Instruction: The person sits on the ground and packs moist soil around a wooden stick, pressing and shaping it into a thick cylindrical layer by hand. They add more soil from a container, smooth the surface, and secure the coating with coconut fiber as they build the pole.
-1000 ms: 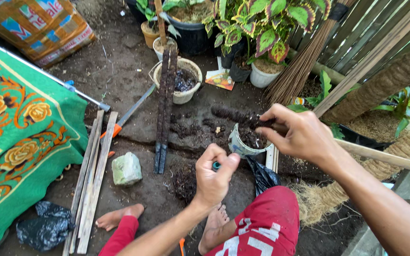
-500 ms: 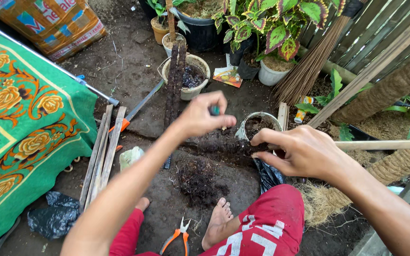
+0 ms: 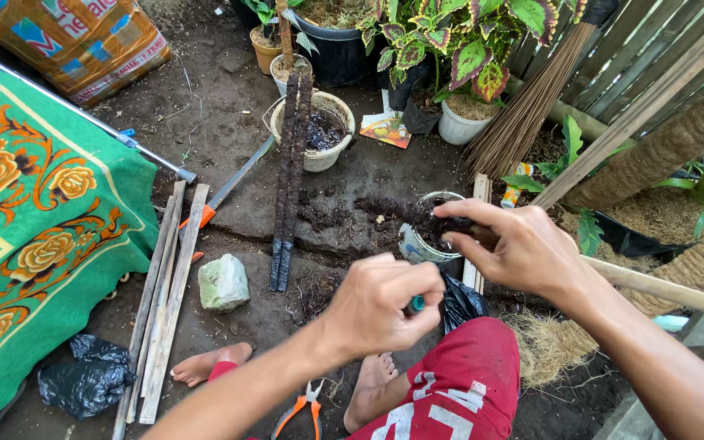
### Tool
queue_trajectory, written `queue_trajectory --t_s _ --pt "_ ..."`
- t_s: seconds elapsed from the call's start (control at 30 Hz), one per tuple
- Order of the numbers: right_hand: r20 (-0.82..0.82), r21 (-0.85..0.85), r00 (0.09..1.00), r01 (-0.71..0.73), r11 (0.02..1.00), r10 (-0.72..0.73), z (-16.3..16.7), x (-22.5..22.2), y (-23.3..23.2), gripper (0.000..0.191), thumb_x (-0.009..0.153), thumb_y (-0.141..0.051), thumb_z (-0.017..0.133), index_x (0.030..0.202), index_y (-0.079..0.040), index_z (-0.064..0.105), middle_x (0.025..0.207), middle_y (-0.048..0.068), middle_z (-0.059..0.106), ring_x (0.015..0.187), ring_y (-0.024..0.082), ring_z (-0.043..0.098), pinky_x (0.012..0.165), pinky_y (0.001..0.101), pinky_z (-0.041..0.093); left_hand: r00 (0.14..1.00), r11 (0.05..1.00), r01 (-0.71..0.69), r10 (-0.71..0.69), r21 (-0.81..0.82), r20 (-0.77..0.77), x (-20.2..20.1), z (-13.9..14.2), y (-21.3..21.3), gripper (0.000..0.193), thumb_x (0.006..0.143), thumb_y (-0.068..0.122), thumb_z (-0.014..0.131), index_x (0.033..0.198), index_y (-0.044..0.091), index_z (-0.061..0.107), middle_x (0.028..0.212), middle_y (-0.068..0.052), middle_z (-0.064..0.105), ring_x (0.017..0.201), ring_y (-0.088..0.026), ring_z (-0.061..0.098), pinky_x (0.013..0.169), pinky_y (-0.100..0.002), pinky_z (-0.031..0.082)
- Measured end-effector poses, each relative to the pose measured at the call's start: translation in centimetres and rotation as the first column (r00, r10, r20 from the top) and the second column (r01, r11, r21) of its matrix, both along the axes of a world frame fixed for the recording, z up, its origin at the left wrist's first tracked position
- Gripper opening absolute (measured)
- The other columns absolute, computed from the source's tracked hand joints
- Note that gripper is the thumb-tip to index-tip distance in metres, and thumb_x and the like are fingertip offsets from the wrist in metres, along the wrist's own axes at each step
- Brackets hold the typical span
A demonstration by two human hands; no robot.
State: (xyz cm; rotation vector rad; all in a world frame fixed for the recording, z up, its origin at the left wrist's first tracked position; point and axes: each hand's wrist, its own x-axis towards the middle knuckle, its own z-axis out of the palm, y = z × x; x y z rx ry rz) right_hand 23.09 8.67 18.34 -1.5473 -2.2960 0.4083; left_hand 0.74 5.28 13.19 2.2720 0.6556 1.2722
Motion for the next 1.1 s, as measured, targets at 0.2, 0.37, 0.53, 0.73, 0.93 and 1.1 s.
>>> queue_trajectory --t_s 0.2,0.37,0.53,0.73,0.93,1.1 --pt "0.309 -0.267 0.951 0.109 0.958 -0.022 1.0 -1.6 -1.3 0.04 0.087 -0.048 0.076 0.125 -0.042 0.07 0.06 0.015 0.072 0.056 0.03 0.072 0.057 0.0441 0.058 0.964 0.932 0.146 -0.058 0.332 -0.26 -3.2 4.6 7.5 0.021 0.084 0.01 0.079 0.096 0.014 0.063 0.081 0.001 0.064 0.077 -0.02 0.065 0.066 -0.037 0.048" --pt "0.085 -0.132 0.975 -0.192 0.973 0.204 1.5 -1.6 -2.0 0.036 0.082 -0.041 0.075 0.118 -0.038 0.073 0.091 0.007 0.078 0.051 0.026 0.073 0.051 0.0414 0.058 0.981 0.96 0.145 -0.17 -0.238 -0.09 -4.0 -0.2 12.7 0.035 0.083 0.018 0.087 0.082 0.011 0.053 0.07 0.0 0.054 0.066 -0.012 0.051 0.057 -0.03 0.043" --pt "-0.026 -0.047 0.989 -0.149 0.988 0.147 1.5 -0.9 -1.5 0.036 0.083 -0.033 0.078 0.119 -0.032 0.073 0.066 0.006 0.075 0.048 0.02 0.07 0.047 0.0359 0.055 0.84 0.469 0.489 -0.027 -0.735 0.541 -0.3 -9.9 7.0 0.022 0.092 0.009 0.07 0.089 0.015 0.049 0.071 0.002 0.054 0.061 -0.007 0.052 0.055 -0.025 0.043" --pt "-0.003 -0.129 0.986 0.163 0.978 -0.165 0.7 -0.3 -0.4 0.037 0.084 -0.026 0.08 0.12 -0.023 0.071 0.051 0.009 0.063 0.046 0.023 0.061 0.05 0.0374 0.049 0.803 0.553 0.304 0.29 -0.776 0.521 3.5 -9.4 -2.4 0.031 0.102 0.013 0.07 0.082 0.011 0.046 0.072 0.001 0.049 0.06 -0.012 0.044 0.053 -0.029 0.036" --pt "0.1 -0.028 0.995 0.021 0.999 -0.019 0.6 -1.2 -0.5 0.039 0.08 -0.033 0.076 0.118 -0.028 0.07 0.063 0.009 0.072 0.053 0.028 0.072 0.051 0.0427 0.057 0.99 0.995 0.038 -0.025 0.096 -0.139 -0.4 0.1 1.1 0.02 0.081 0.008 0.073 0.089 0.013 0.056 0.074 -0.003 0.058 0.071 -0.023 0.063 0.064 -0.04 0.049" --pt "0.366 -0.249 0.913 -0.093 0.964 0.182 1.5 -2.0 -1.0 0.04 0.087 -0.048 0.073 0.126 -0.04 0.068 0.069 0.013 0.073 0.058 0.033 0.071 0.056 0.0468 0.057 0.961 0.968 0.181 -0.137 0.172 -0.241 -3.5 1.3 10.0 0.025 0.078 0.009 0.077 0.095 0.013 0.059 0.083 -0.001 0.066 0.08 -0.023 0.067 0.067 -0.037 0.052"
